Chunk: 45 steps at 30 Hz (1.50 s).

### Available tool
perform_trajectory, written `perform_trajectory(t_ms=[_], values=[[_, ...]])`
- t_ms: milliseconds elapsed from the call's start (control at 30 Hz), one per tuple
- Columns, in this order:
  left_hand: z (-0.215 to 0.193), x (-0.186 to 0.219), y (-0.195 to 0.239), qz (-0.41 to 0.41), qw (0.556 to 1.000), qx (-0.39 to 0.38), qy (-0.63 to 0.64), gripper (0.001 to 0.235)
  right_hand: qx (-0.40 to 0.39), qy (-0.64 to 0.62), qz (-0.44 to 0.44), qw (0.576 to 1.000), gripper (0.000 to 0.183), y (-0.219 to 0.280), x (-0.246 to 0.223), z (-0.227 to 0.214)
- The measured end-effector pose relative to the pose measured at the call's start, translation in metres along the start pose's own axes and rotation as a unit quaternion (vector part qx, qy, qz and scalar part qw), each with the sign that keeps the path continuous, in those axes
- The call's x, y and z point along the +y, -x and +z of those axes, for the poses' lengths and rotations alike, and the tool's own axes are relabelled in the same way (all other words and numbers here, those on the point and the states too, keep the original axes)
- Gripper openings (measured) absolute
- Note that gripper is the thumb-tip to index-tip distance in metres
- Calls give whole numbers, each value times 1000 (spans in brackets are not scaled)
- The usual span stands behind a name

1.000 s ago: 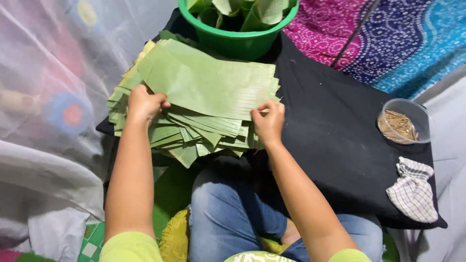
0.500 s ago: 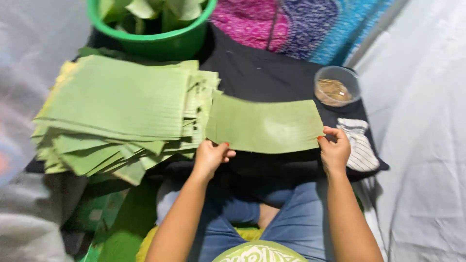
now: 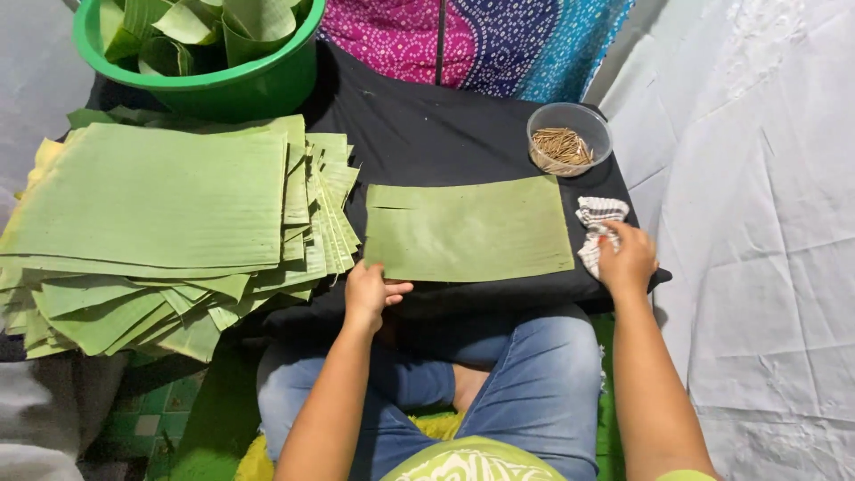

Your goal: Preparing banana leaf cones by wiping them clean, folding them into a conical shape, and securing them with small wooden pins.

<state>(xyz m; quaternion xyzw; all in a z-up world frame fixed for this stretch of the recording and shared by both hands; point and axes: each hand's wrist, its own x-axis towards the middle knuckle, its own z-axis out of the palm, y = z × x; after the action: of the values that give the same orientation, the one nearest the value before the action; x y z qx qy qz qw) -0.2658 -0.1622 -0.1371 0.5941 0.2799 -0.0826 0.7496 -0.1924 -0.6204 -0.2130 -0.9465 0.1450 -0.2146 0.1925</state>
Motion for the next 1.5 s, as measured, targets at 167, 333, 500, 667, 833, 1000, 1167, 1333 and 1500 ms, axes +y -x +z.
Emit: perform_trajectory(t_ms=[167,333,500,667,833,1000,1167,1333,1500], values=[[8,-13,-13,-27,996,-51,-66,57,253,-108,-184,944,24,-5,-63,-66],[5,-2,-9,-64,992,-75,-80,68,270,-226,-363,862,58,27,-204,-46],[-2,-19,-23,-37,995,-2,-89,40,-98,-157,-397,899,37,108,-299,-3],[-9,-37,-31,-17,993,12,-118,38,-163,-111,-323,926,21,124,-284,43],[-4,-7,-3,-32,990,-17,-137,28,-99,-88,-285,949,15,76,-203,41],[-4,-8,0,-24,989,-12,-145,23,-38,83,-145,985,15,26,-93,19],[-3,-7,3,-21,988,-13,-155,22,-26,105,-83,991,13,5,-79,12],[-2,-5,4,-16,984,-16,-179,21,-32,109,-135,984,10,28,-178,-4],[-2,-26,-10,30,984,20,-172,25,-215,-85,-281,932,29,112,-287,11]])
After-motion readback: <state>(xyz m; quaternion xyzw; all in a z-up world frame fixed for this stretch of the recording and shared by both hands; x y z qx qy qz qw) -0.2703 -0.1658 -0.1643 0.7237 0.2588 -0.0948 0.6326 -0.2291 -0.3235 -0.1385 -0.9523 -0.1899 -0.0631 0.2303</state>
